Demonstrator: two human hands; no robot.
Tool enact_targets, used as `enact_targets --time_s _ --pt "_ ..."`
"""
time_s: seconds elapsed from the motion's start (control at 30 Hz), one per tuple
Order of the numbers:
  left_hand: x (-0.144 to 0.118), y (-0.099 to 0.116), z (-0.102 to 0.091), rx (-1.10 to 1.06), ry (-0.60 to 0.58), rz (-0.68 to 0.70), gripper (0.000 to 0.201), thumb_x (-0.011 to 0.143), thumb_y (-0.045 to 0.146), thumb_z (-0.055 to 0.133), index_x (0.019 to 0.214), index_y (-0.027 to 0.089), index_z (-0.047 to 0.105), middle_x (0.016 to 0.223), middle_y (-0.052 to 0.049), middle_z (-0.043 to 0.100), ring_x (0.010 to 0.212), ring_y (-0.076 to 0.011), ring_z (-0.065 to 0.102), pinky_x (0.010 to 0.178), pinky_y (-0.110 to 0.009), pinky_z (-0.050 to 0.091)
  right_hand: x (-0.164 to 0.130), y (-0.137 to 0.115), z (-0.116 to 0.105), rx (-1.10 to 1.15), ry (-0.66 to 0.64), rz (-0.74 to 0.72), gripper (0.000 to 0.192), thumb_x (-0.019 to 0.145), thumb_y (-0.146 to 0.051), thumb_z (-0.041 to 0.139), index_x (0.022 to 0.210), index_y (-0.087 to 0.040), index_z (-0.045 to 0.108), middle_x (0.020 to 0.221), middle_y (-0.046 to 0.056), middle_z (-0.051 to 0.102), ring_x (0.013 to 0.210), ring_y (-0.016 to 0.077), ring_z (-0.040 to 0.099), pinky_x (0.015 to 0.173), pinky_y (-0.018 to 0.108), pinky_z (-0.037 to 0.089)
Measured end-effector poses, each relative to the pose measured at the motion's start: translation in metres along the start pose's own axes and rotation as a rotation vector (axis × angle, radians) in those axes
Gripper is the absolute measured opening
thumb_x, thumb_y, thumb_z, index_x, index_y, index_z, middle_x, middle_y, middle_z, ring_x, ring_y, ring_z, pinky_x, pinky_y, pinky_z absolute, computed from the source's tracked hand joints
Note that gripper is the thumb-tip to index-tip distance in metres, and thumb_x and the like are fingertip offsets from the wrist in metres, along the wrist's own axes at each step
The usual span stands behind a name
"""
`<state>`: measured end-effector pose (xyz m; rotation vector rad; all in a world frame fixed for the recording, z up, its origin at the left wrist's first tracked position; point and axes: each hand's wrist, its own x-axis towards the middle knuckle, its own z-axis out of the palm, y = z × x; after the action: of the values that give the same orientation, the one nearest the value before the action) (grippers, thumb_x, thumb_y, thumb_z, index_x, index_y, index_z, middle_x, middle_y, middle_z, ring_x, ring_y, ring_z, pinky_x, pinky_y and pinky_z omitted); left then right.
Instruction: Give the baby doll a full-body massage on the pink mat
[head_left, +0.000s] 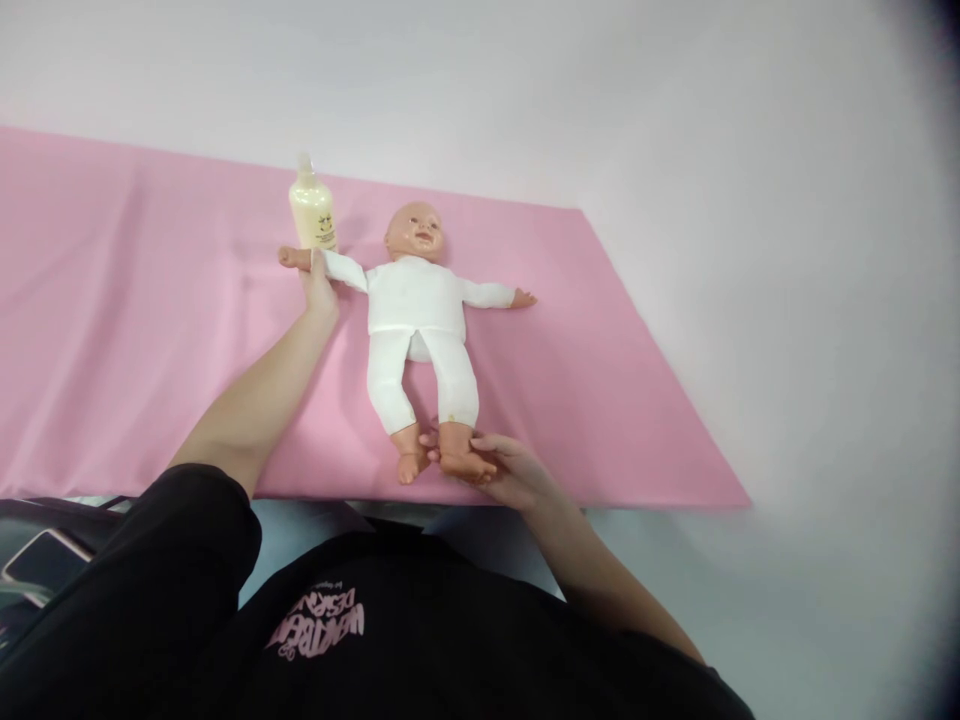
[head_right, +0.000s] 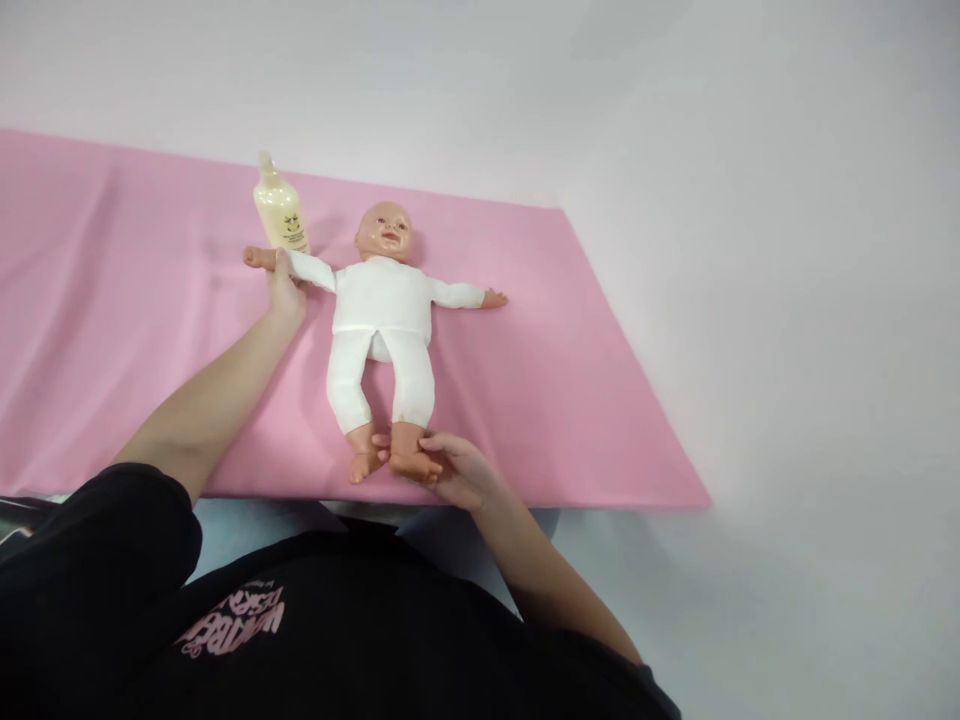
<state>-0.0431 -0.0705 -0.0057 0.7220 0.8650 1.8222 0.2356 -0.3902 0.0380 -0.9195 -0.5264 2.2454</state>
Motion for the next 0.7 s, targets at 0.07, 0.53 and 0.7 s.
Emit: enact_targets --time_s 0.07,0.53,0.7 --pt "-0.003 -0.001 0.004 0.005 0.031 -0.006 0.029 0.111 0.045 0.051 0.126 0.02 0.057 0.125 -0.005 0.07 0.122 -0.0147 0.065 0.105 -0.031 0.054 -0.004 0.001 0.0 0.002 -0.035 0.052 0.045 0.082 -0.031 0.065 0.125 -0.017 0.068 0.129 0.011 0.075 0.115 0.0224 0.075 0.102 0.037 0.063" --pt "-0.047 0.008 0.02 0.261 -0.224 0.183 0.06 0.08 0.061 0.085 0.123 0.026 0.062 0.136 -0.011 0.065 0.144 -0.0301 0.054 0.121 -0.045 0.044 0.029 -0.083 0.009 -0.17 -0.257 0.045 0.041 0.087 -0.034 0.063 0.126 -0.018 0.06 0.108 0.006 0.071 0.091 0.0177 0.073 0.082 0.033 0.063" --pt "-0.057 0.016 0.017 0.592 -0.729 0.443 0.066 0.073 0.072 0.083 0.115 0.022 0.071 0.126 -0.015 0.07 0.133 -0.0388 0.06 0.124 -0.058 0.036 0.068 -0.118 0.009 -0.204 -0.151 -0.031 0.036 0.094 -0.047 0.052 0.111 -0.017 0.062 0.09 0.004 0.065 0.074 0.0152 0.065 0.056 0.022 0.053"
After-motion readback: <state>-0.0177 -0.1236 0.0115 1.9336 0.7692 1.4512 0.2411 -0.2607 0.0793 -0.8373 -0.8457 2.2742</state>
